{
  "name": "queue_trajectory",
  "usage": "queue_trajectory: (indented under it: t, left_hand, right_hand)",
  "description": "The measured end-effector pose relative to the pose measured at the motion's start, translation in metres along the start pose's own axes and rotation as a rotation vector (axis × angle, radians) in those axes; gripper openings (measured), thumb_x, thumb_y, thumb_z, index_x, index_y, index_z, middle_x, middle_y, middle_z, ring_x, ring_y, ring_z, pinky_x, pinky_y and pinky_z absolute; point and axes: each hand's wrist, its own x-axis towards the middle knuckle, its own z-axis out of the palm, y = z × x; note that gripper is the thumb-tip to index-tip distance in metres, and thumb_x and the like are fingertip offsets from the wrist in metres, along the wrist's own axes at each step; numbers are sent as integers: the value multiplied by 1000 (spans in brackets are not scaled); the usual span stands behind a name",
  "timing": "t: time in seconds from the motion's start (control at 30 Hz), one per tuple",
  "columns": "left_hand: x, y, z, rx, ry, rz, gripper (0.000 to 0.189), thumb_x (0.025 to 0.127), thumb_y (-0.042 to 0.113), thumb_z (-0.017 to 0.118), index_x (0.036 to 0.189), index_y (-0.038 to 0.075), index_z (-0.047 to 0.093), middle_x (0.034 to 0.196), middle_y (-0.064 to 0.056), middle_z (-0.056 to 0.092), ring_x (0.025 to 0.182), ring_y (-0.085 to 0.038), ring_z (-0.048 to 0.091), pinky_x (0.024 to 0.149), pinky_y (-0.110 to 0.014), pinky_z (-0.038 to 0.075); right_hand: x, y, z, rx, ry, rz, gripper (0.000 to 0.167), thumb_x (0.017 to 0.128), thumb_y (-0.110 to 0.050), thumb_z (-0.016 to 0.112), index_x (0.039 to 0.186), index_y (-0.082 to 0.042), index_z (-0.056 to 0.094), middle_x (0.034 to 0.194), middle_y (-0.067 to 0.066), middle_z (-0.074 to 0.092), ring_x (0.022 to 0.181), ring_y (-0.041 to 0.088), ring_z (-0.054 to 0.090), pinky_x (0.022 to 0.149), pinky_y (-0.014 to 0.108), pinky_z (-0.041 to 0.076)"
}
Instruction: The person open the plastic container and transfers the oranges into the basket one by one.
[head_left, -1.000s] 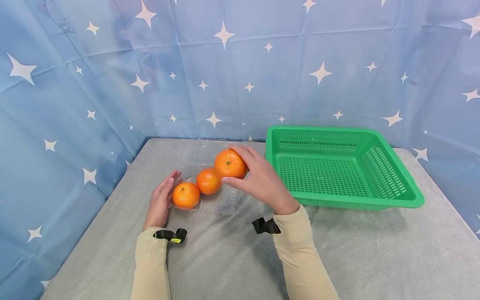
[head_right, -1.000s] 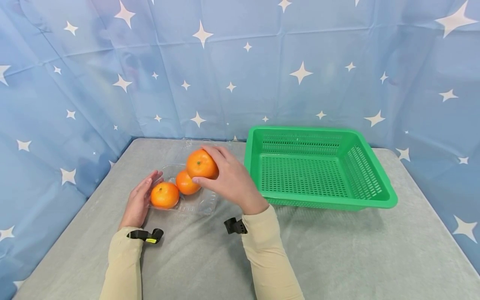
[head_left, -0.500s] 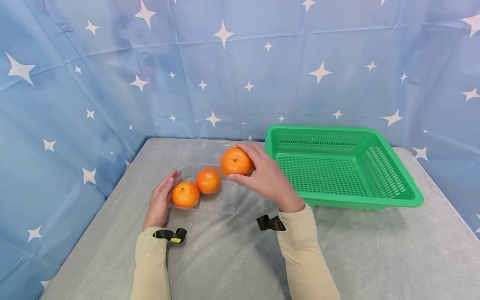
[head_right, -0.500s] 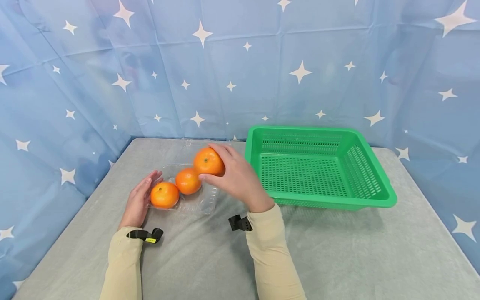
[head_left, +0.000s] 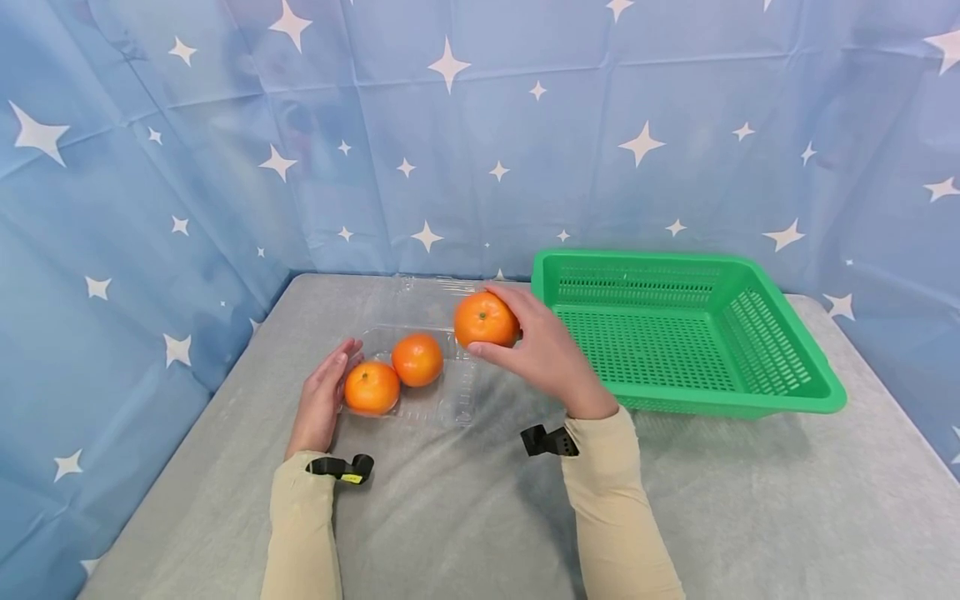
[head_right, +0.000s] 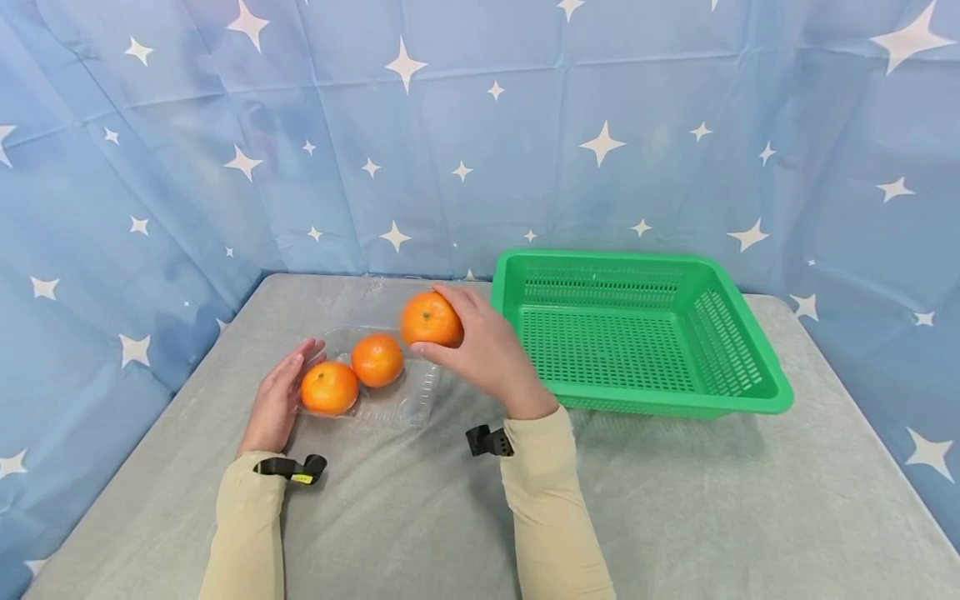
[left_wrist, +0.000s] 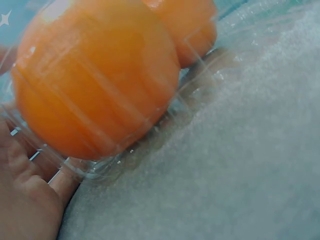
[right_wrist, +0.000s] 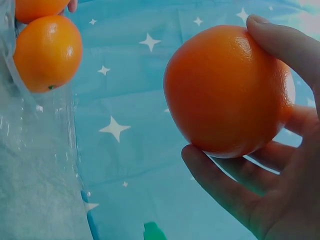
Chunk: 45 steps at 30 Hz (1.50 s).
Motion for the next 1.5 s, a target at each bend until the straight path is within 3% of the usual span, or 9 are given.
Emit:
queue_trajectory:
  t: [0.23, 0.47, 0.63, 1.0, 1.5]
  left_hand:
    - [-5, 11, 4, 11, -10, -5, 54, 92, 46, 39, 138, 17, 34, 138, 2, 38, 127, -16, 33, 105, -37, 21]
    - [4, -1, -2, 16, 12, -26, 57, 88, 52, 41, 137, 22, 37, 135, 8, 41, 125, -11, 35, 105, -36, 23]
    - [6, -7, -5, 13, 12, -4, 58, 89, 51, 41, 138, 20, 35, 136, 6, 41, 125, -11, 36, 105, -37, 23]
    - [6, -8, -6, -26, 0, -4, 58, 89, 50, 42, 138, 18, 35, 136, 4, 40, 125, -13, 35, 105, -38, 23]
    - [3, -7, -6, -17, 3, -16, 53, 90, 49, 42, 136, 23, 38, 136, 5, 41, 125, -13, 35, 104, -39, 24]
  right_hand:
    - [-1, 7, -9, -21, 30, 22, 69, 72, -54, 64, 132, -32, 38, 128, -7, 40, 92, 11, 51, 68, 31, 49]
    - [-3, 8, -12, -40, 45, 57, 69, 72, -55, 64, 132, -33, 38, 125, -7, 42, 87, 11, 51, 66, 28, 48]
    - [-5, 5, -13, -22, 70, 72, 69, 72, -54, 65, 132, -30, 40, 124, -8, 42, 88, 10, 50, 65, 28, 47]
    - [-8, 3, -22, -65, 99, 152, 71, 71, -58, 63, 133, -33, 38, 128, -4, 41, 95, 15, 48, 67, 32, 47]
    - [-19, 14, -36, -149, 76, 182, 76, 70, -60, 62, 135, -31, 36, 129, -3, 40, 98, 17, 49, 71, 35, 47]
